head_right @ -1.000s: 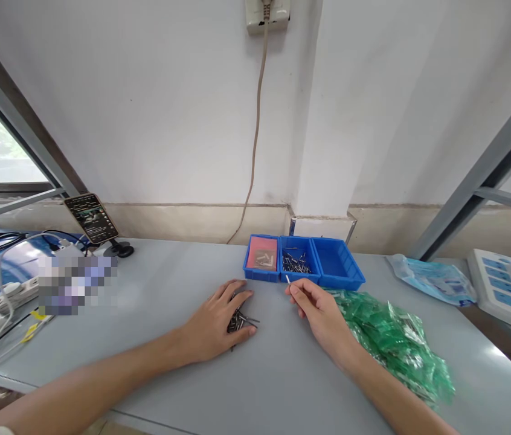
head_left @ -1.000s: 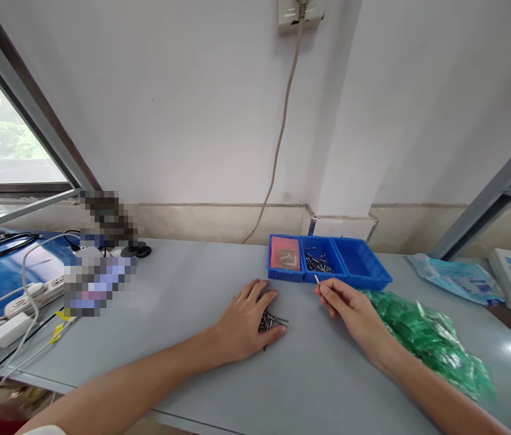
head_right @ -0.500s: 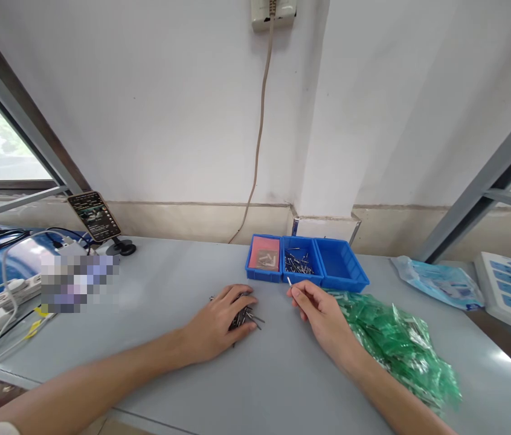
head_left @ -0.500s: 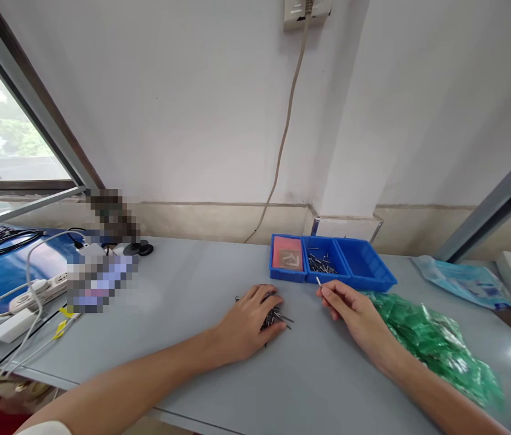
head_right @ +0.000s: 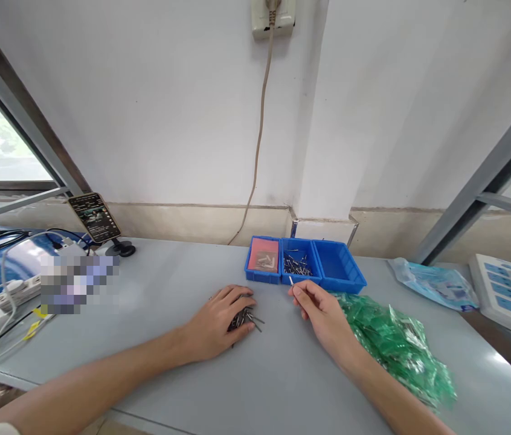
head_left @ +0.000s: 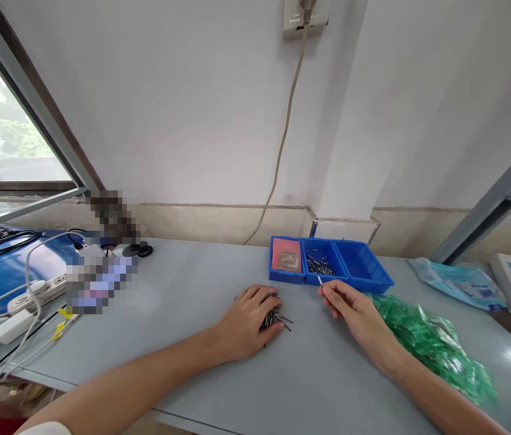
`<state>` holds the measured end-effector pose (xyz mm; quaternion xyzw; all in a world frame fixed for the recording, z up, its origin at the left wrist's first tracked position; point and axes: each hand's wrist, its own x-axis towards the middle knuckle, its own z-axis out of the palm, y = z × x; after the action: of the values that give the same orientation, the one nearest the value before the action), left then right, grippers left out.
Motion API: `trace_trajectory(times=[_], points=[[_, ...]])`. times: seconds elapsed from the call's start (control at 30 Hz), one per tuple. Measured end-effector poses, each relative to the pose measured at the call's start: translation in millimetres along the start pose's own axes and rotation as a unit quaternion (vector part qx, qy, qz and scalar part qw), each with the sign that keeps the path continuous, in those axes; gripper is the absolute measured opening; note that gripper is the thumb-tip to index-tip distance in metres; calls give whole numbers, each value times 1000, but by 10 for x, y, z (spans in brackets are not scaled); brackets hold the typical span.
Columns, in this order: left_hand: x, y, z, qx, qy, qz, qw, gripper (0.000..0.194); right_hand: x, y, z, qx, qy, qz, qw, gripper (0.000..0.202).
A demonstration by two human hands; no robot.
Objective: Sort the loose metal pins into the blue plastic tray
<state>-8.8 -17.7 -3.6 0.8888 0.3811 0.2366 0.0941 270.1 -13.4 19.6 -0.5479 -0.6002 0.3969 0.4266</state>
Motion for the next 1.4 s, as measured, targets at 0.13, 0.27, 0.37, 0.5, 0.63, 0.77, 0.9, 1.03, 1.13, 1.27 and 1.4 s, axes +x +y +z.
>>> trace_trajectory(times=[0.13,0.27,0.37,0.5,0.63,0.77,0.9,1.03,1.13,1.27,1.4], points=[[0,2,-4,7,3,11,1000,34,-7,-12,9,2,-2,-5,1000,52],[9,14,-22,11,0,21,1000,31,-17,-26,25,-4,-2,-5,1000,52],[18,21,-30,12,-3,31,999,27,-20,-30,31,-8,-6,-1,1000,53],[18,19,-24,12,-4,36,999,22,-20,-19,30,-6,-17,-1,1000,50],[12,14,-10,13,-4,36,999,18,-22,-9,25,-3,-9,-8,1000,50],[14,10,-9,13,-1,43,999,17,-21,7,19,-8,-11,-6,1000,51],[18,10,-15,15,-6,51,999,17,-15,28,17,-4,-17,-6,1000,49],[17,12,-19,12,-3,53,998,17,-9,33,19,-4,-20,-4,1000,47],[16,13,-23,10,-2,50,999,15,-12,20,17,-1,-22,3,1000,46],[16,10,-32,0,-3,50,999,14,-21,-12,20,-1,-23,1,1000,46],[15,6,-31,-7,-4,45,999,12,-29,-21,29,15,-19,-2,1000,45]])
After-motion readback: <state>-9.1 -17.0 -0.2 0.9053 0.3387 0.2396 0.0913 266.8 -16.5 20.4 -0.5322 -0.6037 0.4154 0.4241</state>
